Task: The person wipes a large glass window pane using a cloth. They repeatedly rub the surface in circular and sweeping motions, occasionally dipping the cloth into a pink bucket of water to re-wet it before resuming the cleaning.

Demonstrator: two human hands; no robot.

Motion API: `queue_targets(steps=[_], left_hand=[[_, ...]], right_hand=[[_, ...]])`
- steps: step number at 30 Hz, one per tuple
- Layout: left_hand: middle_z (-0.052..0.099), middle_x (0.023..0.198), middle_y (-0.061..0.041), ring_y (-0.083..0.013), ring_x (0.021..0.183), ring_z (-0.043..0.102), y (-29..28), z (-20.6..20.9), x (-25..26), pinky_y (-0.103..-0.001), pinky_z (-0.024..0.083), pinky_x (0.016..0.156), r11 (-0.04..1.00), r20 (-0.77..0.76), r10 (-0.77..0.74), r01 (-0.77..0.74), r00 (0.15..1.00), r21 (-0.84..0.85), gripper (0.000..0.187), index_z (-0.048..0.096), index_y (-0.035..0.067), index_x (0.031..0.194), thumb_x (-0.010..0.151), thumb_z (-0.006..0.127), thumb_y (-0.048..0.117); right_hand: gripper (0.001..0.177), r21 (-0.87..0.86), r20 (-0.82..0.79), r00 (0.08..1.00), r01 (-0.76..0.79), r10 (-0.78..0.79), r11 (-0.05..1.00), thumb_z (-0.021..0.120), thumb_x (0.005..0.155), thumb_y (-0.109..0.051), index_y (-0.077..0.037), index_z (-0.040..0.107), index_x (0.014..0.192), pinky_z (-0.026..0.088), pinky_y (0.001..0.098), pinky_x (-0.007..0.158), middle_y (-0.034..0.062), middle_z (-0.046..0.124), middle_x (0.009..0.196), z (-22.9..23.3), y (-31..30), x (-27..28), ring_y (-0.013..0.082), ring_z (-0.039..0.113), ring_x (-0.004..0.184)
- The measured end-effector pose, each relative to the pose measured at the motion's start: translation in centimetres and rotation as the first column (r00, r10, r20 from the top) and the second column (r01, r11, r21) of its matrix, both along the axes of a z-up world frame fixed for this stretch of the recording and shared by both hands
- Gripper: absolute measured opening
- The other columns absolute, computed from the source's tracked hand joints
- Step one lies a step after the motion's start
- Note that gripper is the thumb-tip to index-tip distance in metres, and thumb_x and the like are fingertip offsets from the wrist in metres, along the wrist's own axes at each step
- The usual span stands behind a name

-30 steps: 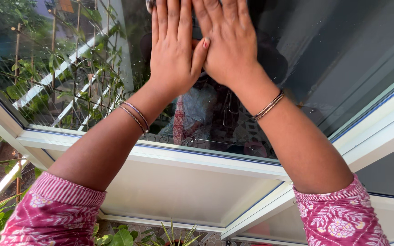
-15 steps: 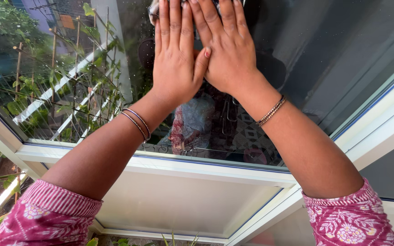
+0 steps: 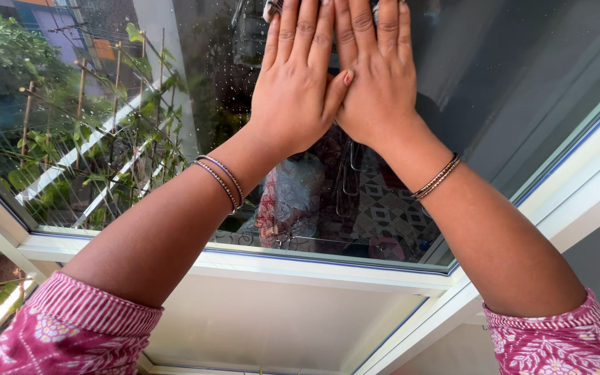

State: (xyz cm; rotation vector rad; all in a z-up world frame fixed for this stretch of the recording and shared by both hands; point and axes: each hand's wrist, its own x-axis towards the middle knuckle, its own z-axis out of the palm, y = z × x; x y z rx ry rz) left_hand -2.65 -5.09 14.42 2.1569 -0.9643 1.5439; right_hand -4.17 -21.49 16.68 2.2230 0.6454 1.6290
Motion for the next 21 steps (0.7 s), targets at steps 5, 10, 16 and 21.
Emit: queue_targets(steps=[5,10,16,21], left_hand=[[0.029,0.166,-0.027,-0.0432,0.157,0.018,0.9,1.8,0.0,-0.052,0.01,0.131,0.999,-0.026,0.013,-0.011,1.0,0.05,0.07,0.027,-0.004,0.161,0.115,0.046,0.044],[0.039,0.161,-0.02,-0.0374,0.155,0.027,-1.7,3.5,0.3,-0.049,0.013,0.132,0.995,-0.214,-0.024,0.045,0.977,0.092,0.066,0.032,0.003,0.159,0.111,0.04,0.048],[0.029,0.165,-0.031,-0.0446,0.156,0.018,-3.7,-1.0,-0.3,-0.052,0.009,0.129,0.995,0.07,-0.084,0.087,0.994,-0.039,0.08,0.026,-0.008,0.16,0.113,0.047,0.053],[0.036,0.16,-0.027,-0.0447,0.153,0.024,-4.6,0.6,0.5,-0.054,0.011,0.129,0.995,0.032,-0.046,0.049,0.998,-0.089,0.077,0.032,-0.006,0.157,0.112,0.045,0.056]], right_hand=[[0.067,0.013,-0.088,0.996,0.012,-0.011,1.0,0.051,0.113,-0.038,0.0,0.03,0.165,0.008,0.0555,0.13,0.0196,0.029,0.171,1.9,0.9,-0.6,0.0405,0.018,0.158],[0.064,0.243,-0.412,0.902,0.249,-0.132,0.937,0.047,0.108,-0.044,-0.01,0.032,0.16,0.011,0.0521,0.131,0.0125,0.034,0.162,3.2,-0.7,-2.1,0.0346,0.022,0.155],[0.069,0.025,0.059,0.997,0.042,-0.044,0.999,0.055,0.108,-0.033,0.001,0.031,0.162,0.012,0.0562,0.129,0.0235,0.03,0.164,-0.6,-2.2,-1.3,0.0445,0.019,0.155],[0.064,0.064,-0.193,0.98,0.061,-0.048,0.996,0.054,0.109,-0.038,-0.004,0.036,0.16,0.017,0.0541,0.128,0.0167,0.038,0.164,2.0,-3.4,-1.1,0.0357,0.026,0.154]])
